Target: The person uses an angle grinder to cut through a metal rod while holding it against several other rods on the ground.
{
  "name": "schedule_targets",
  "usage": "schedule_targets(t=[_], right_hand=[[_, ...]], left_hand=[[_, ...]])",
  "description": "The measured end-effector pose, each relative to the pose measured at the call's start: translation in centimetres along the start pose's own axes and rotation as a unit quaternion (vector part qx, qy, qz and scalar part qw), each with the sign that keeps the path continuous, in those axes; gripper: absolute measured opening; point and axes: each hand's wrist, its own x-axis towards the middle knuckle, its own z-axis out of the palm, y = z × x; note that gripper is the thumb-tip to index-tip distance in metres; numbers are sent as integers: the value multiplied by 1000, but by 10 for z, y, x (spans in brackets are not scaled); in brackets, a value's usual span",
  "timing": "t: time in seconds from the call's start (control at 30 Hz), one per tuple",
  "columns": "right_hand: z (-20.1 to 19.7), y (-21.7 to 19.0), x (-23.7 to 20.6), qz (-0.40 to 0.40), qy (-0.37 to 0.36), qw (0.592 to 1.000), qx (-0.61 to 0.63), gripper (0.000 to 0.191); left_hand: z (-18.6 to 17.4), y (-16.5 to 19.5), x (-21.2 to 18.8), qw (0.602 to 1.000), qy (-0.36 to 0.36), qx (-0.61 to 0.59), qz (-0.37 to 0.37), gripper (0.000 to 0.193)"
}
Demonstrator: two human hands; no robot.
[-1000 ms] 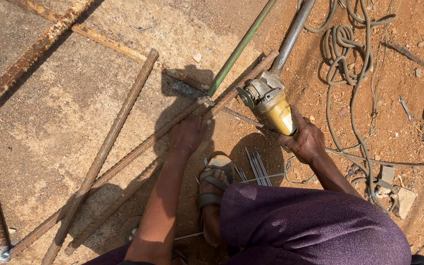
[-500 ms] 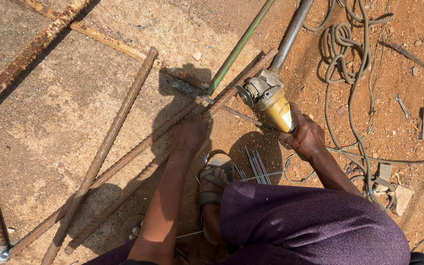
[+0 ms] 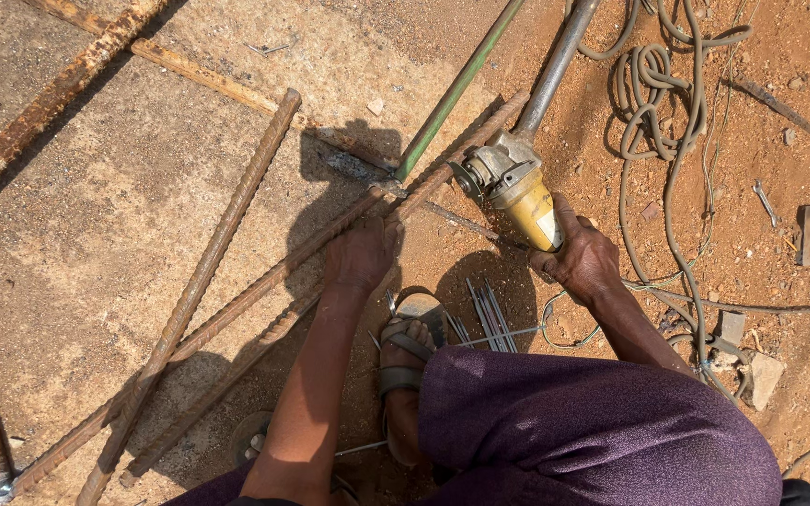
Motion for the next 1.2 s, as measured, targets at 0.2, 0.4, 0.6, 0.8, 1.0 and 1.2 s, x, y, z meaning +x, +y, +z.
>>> schedule_targets(t=[0.2, 0.4, 0.6, 0.8, 1.0, 1.2], right_hand=[[2, 0, 1, -7, 5, 1000, 0, 109], [2, 0, 0, -14, 7, 1000, -5, 111], [2, -1, 3, -7, 2, 1000, -3, 107], [3, 1, 3, -18, 7, 1000, -16, 110], [6, 2, 4, -15, 6, 1000, -20, 109], [11, 8, 7, -28, 18, 999, -35, 106]], left_hand=[[-1, 2, 2, 1000, -1, 11, -3, 48], [0, 2, 0, 1000, 5, 4, -3, 49], [0, 1, 1, 1000, 0, 17, -2, 49], [1, 1, 0, 999, 15, 25, 16, 49], [-5, 4, -2, 1000, -11, 15, 6, 50], [-7, 6, -2, 1000, -18, 19, 3, 50]])
